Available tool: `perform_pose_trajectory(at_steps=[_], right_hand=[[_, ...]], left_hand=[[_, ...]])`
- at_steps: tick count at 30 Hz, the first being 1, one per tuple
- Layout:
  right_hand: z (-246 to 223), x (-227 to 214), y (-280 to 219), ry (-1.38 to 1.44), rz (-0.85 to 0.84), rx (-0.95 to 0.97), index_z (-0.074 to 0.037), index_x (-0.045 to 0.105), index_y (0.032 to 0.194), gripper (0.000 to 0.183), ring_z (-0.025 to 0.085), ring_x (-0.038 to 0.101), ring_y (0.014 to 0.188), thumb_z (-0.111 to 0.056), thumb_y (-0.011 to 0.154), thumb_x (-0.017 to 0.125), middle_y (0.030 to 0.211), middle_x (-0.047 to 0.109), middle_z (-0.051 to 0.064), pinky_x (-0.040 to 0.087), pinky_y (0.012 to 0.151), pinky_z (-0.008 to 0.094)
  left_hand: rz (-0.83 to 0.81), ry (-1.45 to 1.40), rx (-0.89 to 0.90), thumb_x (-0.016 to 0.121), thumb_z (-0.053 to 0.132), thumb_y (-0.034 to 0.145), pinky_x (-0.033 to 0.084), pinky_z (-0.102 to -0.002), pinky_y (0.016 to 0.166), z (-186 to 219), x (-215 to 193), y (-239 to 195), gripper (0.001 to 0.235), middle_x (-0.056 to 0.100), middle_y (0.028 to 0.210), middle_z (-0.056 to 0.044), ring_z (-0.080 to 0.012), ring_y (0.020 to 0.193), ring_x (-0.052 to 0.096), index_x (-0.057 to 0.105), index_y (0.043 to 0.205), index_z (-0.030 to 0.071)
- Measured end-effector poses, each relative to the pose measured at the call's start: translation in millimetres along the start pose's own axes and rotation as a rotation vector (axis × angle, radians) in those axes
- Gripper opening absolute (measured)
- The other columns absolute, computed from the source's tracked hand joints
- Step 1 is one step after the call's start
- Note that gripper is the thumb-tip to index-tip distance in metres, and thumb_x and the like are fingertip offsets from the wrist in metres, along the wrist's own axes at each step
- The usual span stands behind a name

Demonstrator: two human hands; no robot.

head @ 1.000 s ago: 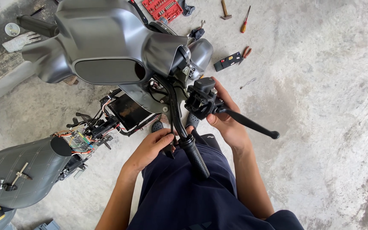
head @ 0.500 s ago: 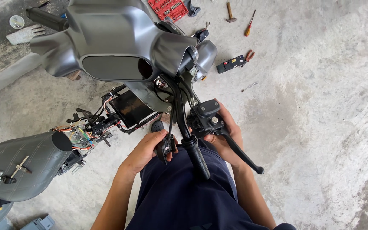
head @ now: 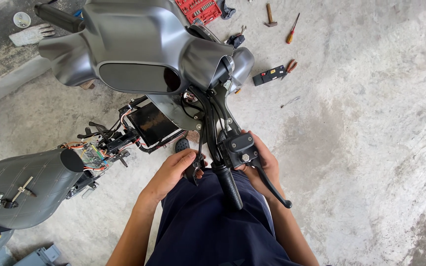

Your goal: The person works on the handlebar assembly of a scooter, installing a switch housing and securing it with a screwdriver. They manipulate the handlebar grip and connect wires within the front fairing area.

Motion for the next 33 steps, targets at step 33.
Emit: perform_pose_trajectory(at_steps=[33], right_hand=[[65.2, -13.9, 6.2, 1.007, -0.423, 0.459, 0.014, 0.042, 0.145, 0.089, 0.028, 0.062, 0.125, -0.047, 0.089, 0.076, 0.135, 0.062, 0.021, 0.05, 0.108, 0.043]], left_hand=[[-0.023, 0.039, 0.036, 0.049, 0.036, 0.104, 0.055, -0.029, 0.08, 4.6, 13.0, -2.3, 0.041, 0.074, 0.103, -0.005, -0.0132, 0.083, 0.067, 0.071, 0.115, 0.003]])
Point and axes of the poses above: each hand's wrist, its own y-axis towards the middle knuckle, its own x-axis out of the palm, z = x × y, the point moved 6 cm from there along y, towards the middle knuckle
